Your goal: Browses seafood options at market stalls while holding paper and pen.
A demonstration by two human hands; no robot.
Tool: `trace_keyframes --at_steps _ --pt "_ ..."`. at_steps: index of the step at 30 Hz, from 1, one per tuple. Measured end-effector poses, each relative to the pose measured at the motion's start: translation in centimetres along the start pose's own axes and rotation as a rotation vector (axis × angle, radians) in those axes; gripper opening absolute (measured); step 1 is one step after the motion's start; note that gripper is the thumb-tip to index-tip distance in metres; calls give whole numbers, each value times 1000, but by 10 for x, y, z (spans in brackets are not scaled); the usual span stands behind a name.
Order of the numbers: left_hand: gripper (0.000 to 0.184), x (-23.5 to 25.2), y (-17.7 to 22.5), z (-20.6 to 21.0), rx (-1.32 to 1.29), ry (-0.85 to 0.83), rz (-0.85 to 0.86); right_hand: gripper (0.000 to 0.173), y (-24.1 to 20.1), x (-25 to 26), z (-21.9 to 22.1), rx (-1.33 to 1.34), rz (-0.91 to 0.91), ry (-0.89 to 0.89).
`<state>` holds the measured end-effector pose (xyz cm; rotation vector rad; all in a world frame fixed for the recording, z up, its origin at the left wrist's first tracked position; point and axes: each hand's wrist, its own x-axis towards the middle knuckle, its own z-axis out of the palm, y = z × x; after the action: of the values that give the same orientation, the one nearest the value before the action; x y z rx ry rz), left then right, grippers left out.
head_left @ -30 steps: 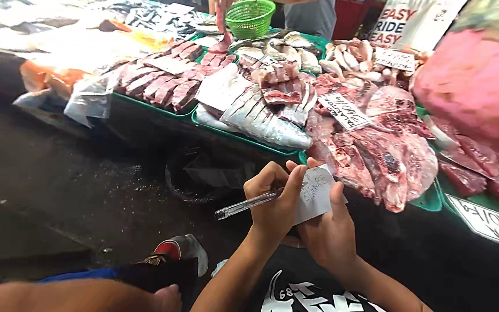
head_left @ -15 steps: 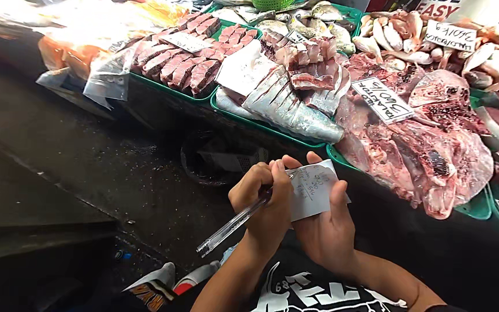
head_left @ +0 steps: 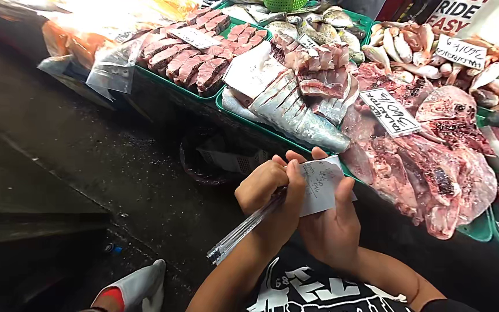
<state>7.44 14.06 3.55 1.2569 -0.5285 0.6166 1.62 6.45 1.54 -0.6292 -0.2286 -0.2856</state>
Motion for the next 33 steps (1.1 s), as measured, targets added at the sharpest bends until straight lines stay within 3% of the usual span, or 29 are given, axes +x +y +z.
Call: trace_keyframes --at_steps 2,3,5,7,8,10,11,12,33 --pt "24 1 -1 3 -14 29 7 50 -14 4 15 -25 41 18" --pt "24 1 -2 4 -5 42 11 45 -36 10 50 -58 133 162" --pt "26 3 -1 5 11 46 23 42 -92 47 149 -226 497 564" --pt "30 5 -1 3 1 20 18 41 -101 62 177 -299 605 653" --pt "31 5 0 1 -14 15 7 39 -89 51 159 -264 507 561" --pt "29 7 1 -4 -54 18 -20 42 -35 21 60 -59 176 147" --pt "28 7 3 -6 -75 18 -31 47 -14 19 22 1 107 -35" --pt "27 7 4 -9 -88 11 -40 50 -4 18 7 34 88 -94" --pt "24 13 -1 -28 54 124 50 53 18 31 18 71 170 -102"
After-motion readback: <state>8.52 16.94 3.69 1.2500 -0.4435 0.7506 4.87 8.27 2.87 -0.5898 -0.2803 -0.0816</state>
